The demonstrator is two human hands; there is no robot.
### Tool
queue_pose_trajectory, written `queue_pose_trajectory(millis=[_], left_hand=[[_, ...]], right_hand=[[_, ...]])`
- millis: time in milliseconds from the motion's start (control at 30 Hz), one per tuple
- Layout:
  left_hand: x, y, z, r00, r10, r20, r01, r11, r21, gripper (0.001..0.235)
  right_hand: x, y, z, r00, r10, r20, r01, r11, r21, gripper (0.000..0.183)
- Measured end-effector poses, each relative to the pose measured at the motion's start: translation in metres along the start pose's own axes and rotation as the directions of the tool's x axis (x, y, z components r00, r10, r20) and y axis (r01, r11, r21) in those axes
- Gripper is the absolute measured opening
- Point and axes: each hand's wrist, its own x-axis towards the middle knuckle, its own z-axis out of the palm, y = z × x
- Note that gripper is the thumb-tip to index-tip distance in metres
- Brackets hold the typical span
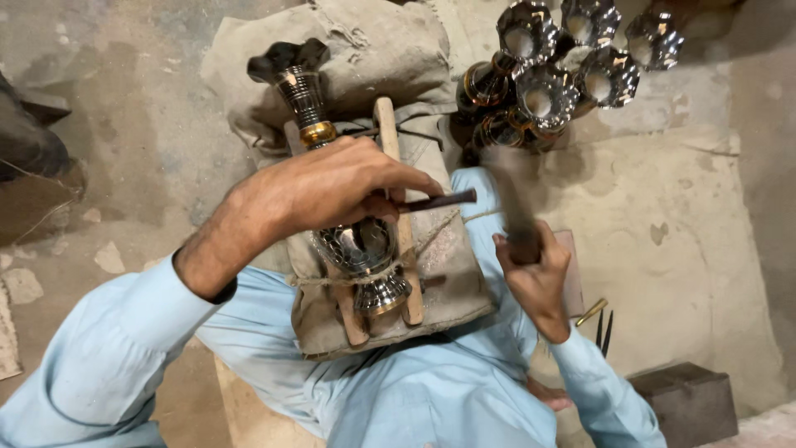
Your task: The person is sitting on the floor and using a hammer and chisel to engrave intricate patterns onto a metal vase. The vase is held steady in a padded wooden holder. The person repeatedly strikes the chisel with the hammer to create detailed designs on the vase's surface.
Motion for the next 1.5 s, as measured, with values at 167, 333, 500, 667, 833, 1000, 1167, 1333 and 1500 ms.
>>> queue_pose_trajectory(millis=[167, 333, 500, 667, 833, 1000, 1167, 1333, 1500], left_hand=[[-0.002, -0.006, 0.003, 0.949, 0.284, -0.135, -0.273, 0.957, 0.096, 0.053], [-0.002, -0.006, 0.006, 0.982, 0.186, -0.029, -0.183, 0.98, 0.076, 0.05], [-0.004, -0.006, 0.009, 0.944, 0.272, -0.186, -0.255, 0.961, 0.107, 0.053], [-0.01, -0.002, 0.014, 0.964, 0.117, -0.237, -0.103, 0.992, 0.071, 0.054], [-0.011, 0.005, 0.019, 0.951, -0.008, -0.309, 0.018, 0.999, 0.031, 0.054], [-0.019, 0.007, 0.018, 0.929, -0.085, -0.361, 0.069, 0.996, -0.059, 0.051], [-0.024, 0.013, 0.022, 0.887, -0.082, -0.454, 0.066, 0.997, -0.05, 0.048], [-0.028, 0.019, 0.024, 0.854, -0.122, -0.505, 0.107, 0.992, -0.06, 0.05], [-0.032, 0.023, 0.025, 0.841, -0.199, -0.503, 0.164, 0.98, -0.114, 0.05]], right_hand=[[-0.003, 0.003, 0.001, 0.977, -0.215, 0.019, 0.21, 0.932, -0.294, 0.026], [-0.002, 0.008, 0.002, 0.998, -0.043, -0.045, 0.043, 0.999, -0.006, 0.021], [0.009, 0.014, -0.007, 0.995, -0.077, -0.064, 0.077, 0.997, -0.006, 0.021], [0.025, 0.009, -0.016, 0.999, -0.007, 0.043, 0.01, 0.996, -0.09, 0.022], [0.052, -0.006, -0.03, 0.984, -0.106, 0.142, 0.113, 0.993, -0.037, 0.027], [0.079, -0.019, -0.037, 0.95, 0.025, 0.311, -0.101, 0.967, 0.233, 0.028], [0.1, -0.028, -0.046, 0.949, -0.111, 0.296, 0.079, 0.99, 0.117, 0.029], [0.117, -0.039, -0.05, 0.894, -0.186, 0.409, 0.246, 0.964, -0.099, 0.033], [0.129, -0.049, -0.051, 0.887, -0.123, 0.446, 0.107, 0.992, 0.061, 0.028]])
